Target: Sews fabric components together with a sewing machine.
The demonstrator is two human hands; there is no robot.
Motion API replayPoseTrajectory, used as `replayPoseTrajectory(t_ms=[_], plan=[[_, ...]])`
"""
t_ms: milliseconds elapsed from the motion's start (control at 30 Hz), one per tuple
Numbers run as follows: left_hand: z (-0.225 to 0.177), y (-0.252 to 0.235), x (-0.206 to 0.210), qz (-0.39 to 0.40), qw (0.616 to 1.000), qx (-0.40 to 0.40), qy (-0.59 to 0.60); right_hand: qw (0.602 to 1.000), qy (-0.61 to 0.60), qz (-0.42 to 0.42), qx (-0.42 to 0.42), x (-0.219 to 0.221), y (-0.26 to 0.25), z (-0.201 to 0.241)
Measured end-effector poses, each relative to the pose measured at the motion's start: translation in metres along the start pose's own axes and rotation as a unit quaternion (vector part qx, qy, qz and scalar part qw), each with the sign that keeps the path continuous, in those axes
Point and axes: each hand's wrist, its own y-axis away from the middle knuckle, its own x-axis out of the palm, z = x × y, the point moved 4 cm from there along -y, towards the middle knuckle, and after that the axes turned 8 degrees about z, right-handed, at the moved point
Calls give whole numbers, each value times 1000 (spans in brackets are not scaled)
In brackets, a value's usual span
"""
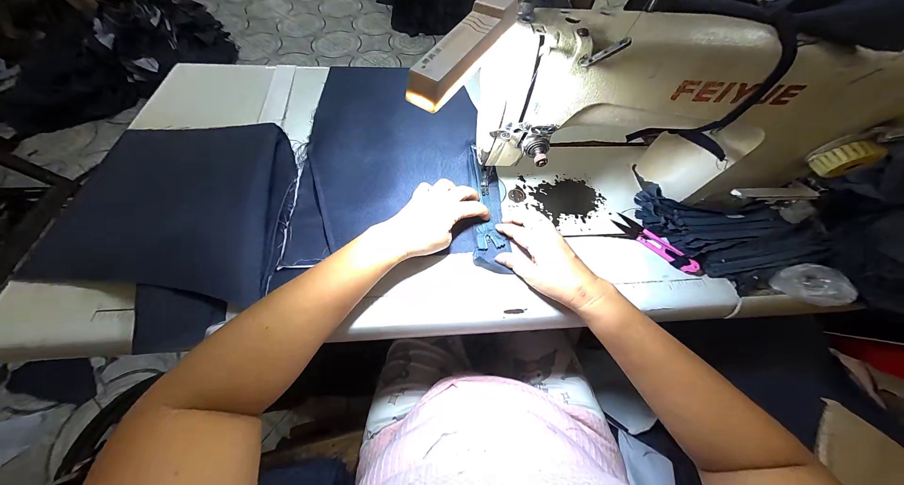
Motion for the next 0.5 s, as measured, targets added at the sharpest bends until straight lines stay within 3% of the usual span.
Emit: replayPoseTrajectory(t_ms=[233,500], plan=[[-5,19,12,-34,996,81,23,992,26,5,-121,0,-1,1],[-3,35,20,-1,996,84,42,981,35,0,-189,-5,-8,-1]])
